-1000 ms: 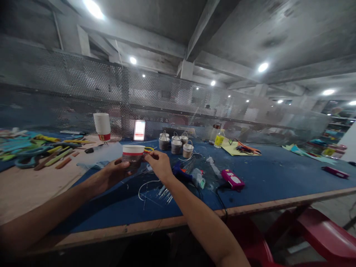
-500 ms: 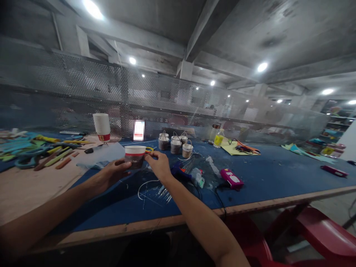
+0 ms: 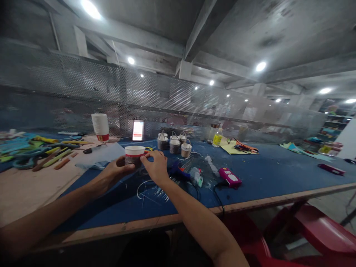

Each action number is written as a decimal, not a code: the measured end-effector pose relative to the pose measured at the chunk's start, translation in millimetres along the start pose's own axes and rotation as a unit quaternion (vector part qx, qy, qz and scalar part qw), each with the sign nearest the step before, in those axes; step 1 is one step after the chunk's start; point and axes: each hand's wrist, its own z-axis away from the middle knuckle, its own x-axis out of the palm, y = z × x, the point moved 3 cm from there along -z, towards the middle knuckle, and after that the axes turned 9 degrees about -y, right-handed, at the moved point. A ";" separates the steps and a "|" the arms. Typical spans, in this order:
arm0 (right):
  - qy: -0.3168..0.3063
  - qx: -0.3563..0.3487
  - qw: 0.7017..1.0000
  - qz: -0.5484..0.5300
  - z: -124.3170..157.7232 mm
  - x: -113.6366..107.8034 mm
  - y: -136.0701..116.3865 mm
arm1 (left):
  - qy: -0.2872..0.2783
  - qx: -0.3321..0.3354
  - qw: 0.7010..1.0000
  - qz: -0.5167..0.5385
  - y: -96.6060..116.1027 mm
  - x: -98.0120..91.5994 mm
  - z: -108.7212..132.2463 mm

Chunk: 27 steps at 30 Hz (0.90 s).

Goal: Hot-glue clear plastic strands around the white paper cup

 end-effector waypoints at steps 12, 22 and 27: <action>-0.015 -0.036 0.995 -0.090 1.2 4.4 -1.4 | -0.022 -0.014 0.999 0.019 5.5 5.1 4.6; -0.025 -0.024 0.993 -0.116 -0.7 1.4 -1.6 | -0.048 -0.023 0.998 0.034 6.0 4.6 6.2; -0.029 -0.028 0.992 -0.119 -1.6 0.3 -0.5 | -0.067 -0.021 0.997 0.041 5.2 4.9 5.9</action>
